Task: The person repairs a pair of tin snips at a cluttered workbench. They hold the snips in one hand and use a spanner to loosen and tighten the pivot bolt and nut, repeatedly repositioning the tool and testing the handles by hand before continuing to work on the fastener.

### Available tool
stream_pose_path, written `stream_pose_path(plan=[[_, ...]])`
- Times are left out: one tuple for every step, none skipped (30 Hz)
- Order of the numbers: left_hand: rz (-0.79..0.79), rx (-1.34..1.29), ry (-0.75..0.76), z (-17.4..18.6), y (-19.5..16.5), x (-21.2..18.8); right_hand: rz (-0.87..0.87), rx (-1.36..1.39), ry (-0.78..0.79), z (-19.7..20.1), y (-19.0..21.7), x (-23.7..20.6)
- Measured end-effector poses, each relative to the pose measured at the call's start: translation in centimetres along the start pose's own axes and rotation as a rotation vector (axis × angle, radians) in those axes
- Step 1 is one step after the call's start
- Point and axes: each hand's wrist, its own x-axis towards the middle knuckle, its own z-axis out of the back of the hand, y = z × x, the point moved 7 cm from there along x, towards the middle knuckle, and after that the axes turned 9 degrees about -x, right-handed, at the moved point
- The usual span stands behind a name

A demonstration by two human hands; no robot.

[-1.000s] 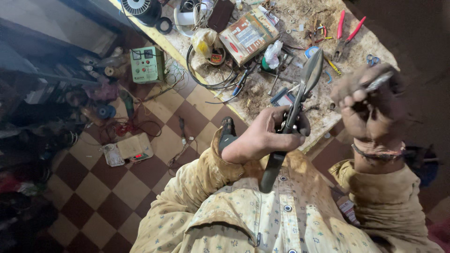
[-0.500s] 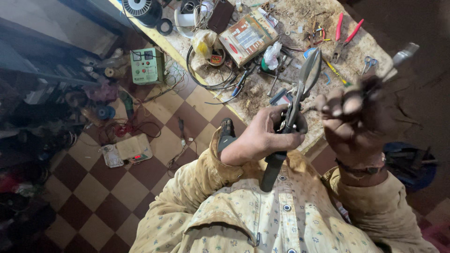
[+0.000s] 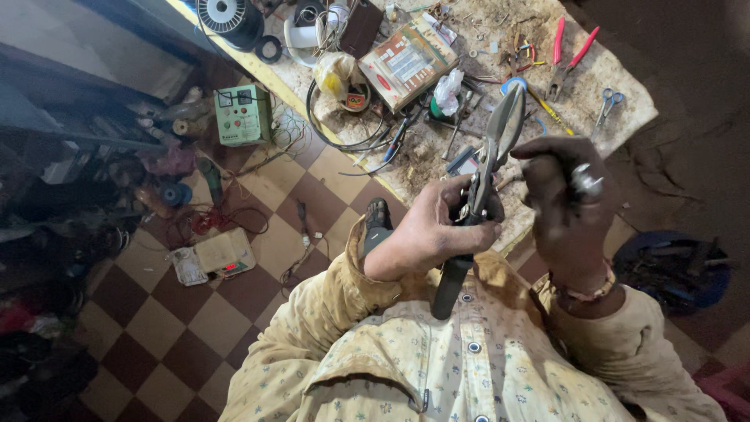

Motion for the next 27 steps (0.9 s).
stream_pose_path(plan=[[0.005, 0.001, -0.01, 0.0, 0.1, 0.1, 0.138, -0.098, 0.017, 0.0, 1.1, 0.1], [0.014, 0.002, -0.023, 0.1, 0.2, 0.1, 0.272, -0.194, 0.036, -0.1, 2.1, -0.1], [0.006, 0.014, -0.018, 0.1, 0.3, 0.0, 0.286, -0.224, 0.03, -0.2, 2.3, -0.1], [-0.005, 0.026, -0.01, 0.1, 0.2, 0.0, 0.304, -0.254, 0.023, -0.1, 2.4, 0.0], [-0.017, 0.039, -0.002, 0.1, 0.2, 0.0, 0.343, -0.3, 0.017, -0.1, 2.7, 0.0], [-0.007, 0.036, 0.008, 0.1, 0.3, 0.0, 0.382, -0.345, 0.008, -0.1, 2.9, 0.0], [0.003, 0.033, 0.018, 0.1, 0.5, 0.0, 0.442, -0.407, 0.0, -0.1, 3.2, -0.1], [0.011, 0.029, 0.026, 0.1, 0.6, 0.0, 0.503, -0.469, -0.006, -0.2, 3.5, -0.2], [0.011, 0.016, 0.037, 0.1, 0.7, 0.0, 0.487, -0.461, -0.003, -0.3, 3.2, -0.2], [0.012, 0.004, 0.047, 0.1, 0.7, 0.0, 0.47, -0.452, 0.0, -0.4, 3.0, -0.2], [0.014, -0.009, 0.06, 0.0, 0.8, 0.0, 0.46, -0.458, 0.002, -0.5, 2.8, -0.4], [0.007, 0.002, 0.063, 0.0, 0.8, 0.1, 0.451, -0.463, 0.003, -0.6, 2.5, -0.5], [0.0, 0.013, 0.066, -0.1, 0.8, 0.0, 0.449, -0.482, 0.004, -0.7, 2.3, -0.6], [-0.008, 0.027, 0.068, -0.1, 0.8, 0.0, 0.447, -0.492, 0.005, -0.7, 2.2, -0.7], [-0.003, 0.034, 0.056, 0.0, 0.8, 0.0, 0.444, -0.503, 0.006, -0.8, 2.0, -0.8], [0.003, 0.039, 0.045, 0.0, 0.8, 0.0, 0.438, -0.509, 0.006, -0.8, 1.9, -0.9], [0.009, 0.045, 0.035, -0.1, 0.8, 0.0, 0.419, -0.5, 0.015, -0.8, 1.7, -0.9], [0.004, 0.034, 0.041, -0.2, 0.6, 0.0, 0.4, -0.492, 0.024, -0.8, 1.5, -0.9], [-0.002, 0.023, 0.046, -0.3, 0.4, 0.0, 0.369, -0.466, 0.041, -0.9, 1.3, -0.8], [-0.008, 0.012, 0.051, -0.4, 0.2, -0.1, 0.346, -0.424, 0.057, -0.9, 1.2, -0.7], [-0.005, 0.009, 0.043, -0.5, 0.0, -0.2, 0.323, -0.381, 0.072, -0.9, 1.2, -0.5], [-0.001, 0.007, 0.035, -0.6, -0.1, -0.3, 0.309, -0.32, 0.085, -0.9, 1.2, -0.4], [0.0, 0.005, 0.025, -0.6, -0.3, -0.4, 0.305, -0.3, 0.081, -0.7, 1.3, -0.2], [0.021, 0.02, 0.021, -0.6, -0.3, -0.5, 0.301, -0.279, 0.076, -0.6, 1.5, -0.1], [0.043, 0.036, 0.015, -0.5, -0.3, -0.6, 0.304, -0.298, 0.053, -0.2, 1.7, 0.0], [0.067, 0.05, 0.01, -0.4, -0.2, -0.7, 0.305, -0.317, 0.029, 0.2, 1.9, 0.0], [0.073, 0.088, 0.011, -0.4, -0.2, -0.7, 0.132, -0.143, 0.043, 0.8, 0.9, 0.2]])
